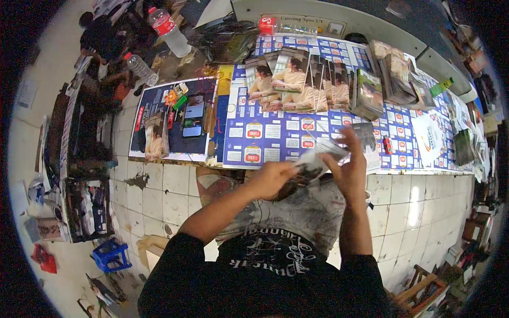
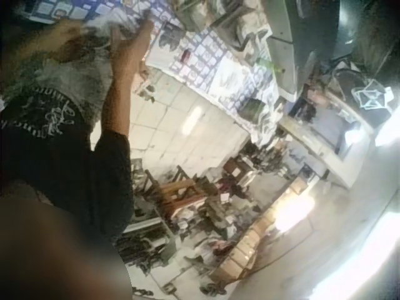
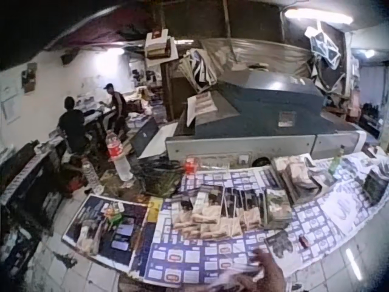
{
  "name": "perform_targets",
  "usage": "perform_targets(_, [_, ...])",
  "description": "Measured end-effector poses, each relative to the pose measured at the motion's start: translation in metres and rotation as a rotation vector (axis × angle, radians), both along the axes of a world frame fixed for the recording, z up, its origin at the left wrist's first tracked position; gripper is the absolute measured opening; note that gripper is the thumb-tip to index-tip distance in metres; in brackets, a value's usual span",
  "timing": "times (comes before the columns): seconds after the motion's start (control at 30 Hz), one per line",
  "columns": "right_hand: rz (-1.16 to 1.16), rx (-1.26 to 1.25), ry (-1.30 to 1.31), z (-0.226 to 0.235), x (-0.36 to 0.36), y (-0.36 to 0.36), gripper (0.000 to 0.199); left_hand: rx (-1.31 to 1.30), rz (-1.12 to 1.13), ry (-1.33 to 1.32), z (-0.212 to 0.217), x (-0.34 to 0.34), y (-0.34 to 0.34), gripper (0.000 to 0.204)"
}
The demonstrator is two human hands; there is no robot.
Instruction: Sorting and stacking printed booklets on a work table.
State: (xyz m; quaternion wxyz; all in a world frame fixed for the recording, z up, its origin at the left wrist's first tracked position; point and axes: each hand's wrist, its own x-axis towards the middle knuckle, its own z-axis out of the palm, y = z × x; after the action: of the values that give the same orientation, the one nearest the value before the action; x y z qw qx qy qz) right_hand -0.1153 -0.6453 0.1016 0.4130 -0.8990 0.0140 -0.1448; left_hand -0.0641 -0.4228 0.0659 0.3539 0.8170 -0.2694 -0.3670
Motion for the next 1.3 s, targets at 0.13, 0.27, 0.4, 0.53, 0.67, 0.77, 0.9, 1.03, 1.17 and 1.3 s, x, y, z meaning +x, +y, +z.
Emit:
perform_targets(0.13, [-0.167, 0.249, 0.202, -0.045, 0.003, 0.034, 0.084, -0.589, 0.549, 0.280, -0.049, -0.011, 0.027, 0.028])
perform_targets(0.27, [0.087, -0.044, 0.102, -0.069, 0.000, 0.087, 0.082, -0.866, 0.793, 0.541, -0.066, -0.021, 0.040, 0.033])
perform_targets(0.4, [0.080, -0.128, -0.037, -0.075, 0.000, 0.105, 0.082, -0.939, 0.890, 0.592, -0.065, -0.029, 0.046, 0.034])
perform_targets(0.53, [0.011, 0.062, 0.041, -0.062, 0.009, 0.109, 0.073, -1.053, 0.887, 0.629, -0.075, -0.031, 0.054, 0.036])
perform_targets(0.67, [-0.002, -0.107, -0.088, -0.066, 0.011, 0.111, 0.063, -1.080, 0.887, 0.648, -0.079, -0.036, 0.055, 0.036])
perform_targets(0.77, [-0.011, -0.271, -0.173, -0.054, 0.010, 0.118, 0.055, -1.151, 0.870, 0.681, -0.078, -0.036, 0.056, 0.035])
perform_targets(0.9, [0.130, -0.145, -0.151, -0.055, 0.006, 0.123, 0.042, -1.074, 0.867, 0.596, -0.086, -0.038, 0.063, 0.037])
perform_targets(1.03, [0.182, 0.391, 0.060, -0.058, 0.004, 0.118, 0.031, -1.486, 0.858, 1.081, -0.053, -0.030, 0.067, 0.049])
perform_targets(1.17, [0.373, 0.941, 0.425, -0.057, 0.013, 0.104, 0.021, -1.148, 0.777, 0.685, -0.073, -0.031, 0.091, 0.061])
perform_targets(1.3, [0.249, 0.914, 0.533, -0.077, 0.021, 0.091, 0.020, -1.083, 0.965, 0.981, -0.080, -0.018, 0.080, 0.044])
